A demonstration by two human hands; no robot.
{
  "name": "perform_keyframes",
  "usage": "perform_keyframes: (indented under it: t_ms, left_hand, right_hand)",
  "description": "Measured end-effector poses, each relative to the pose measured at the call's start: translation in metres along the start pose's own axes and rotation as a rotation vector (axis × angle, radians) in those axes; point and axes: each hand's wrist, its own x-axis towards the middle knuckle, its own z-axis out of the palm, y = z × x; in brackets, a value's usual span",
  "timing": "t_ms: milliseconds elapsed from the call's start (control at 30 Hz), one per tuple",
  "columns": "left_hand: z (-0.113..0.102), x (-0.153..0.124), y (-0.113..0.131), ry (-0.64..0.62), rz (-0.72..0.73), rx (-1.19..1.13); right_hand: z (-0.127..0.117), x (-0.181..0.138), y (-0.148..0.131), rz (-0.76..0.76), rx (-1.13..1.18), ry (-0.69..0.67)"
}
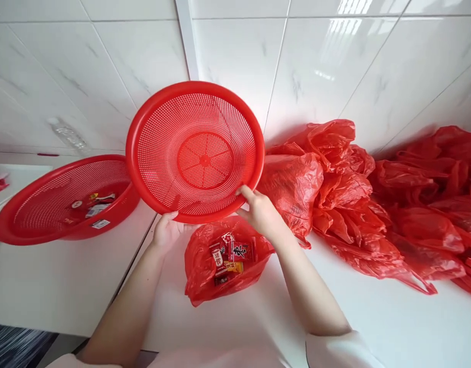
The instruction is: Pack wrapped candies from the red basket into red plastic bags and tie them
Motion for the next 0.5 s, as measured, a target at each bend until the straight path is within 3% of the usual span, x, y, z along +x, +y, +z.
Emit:
perform_keyframes:
  t_ms: [67,100,200,300,367,500]
  left_hand:
    - [-0.006,-0.002,0.011,0.027,0.074,0.136]
    - [-0.011,-0.003,0.018,0.107,0.128,0.256]
    - [-0.037,-0.011,0.038,0.571,0.245,0.79]
    - [-0.066,-0.02,0.052,0.997,0.159,1.185]
    - [-0.081,-0.023,0.056,1.101,0.094,1.256]
    - [-0.094,-0.025,0.054,1.178,0.035,1.216]
  right_hand:
    - [-0.001,0.002,0.001,0.023,-0.049,0.195]
    - [-0.003,0.002,0.001,0.025,-0.074,0.267]
    - [-0.016,-0.002,0.001,0.039,-0.132,0.415]
    - [-0.031,-0.007,0.0,0.11,-0.181,0.543]
    - [-0.04,-0.011,0.0,0.16,-0.198,0.62]
    - [-0.054,-0.016,0.003,0.233,-0.22,0.715]
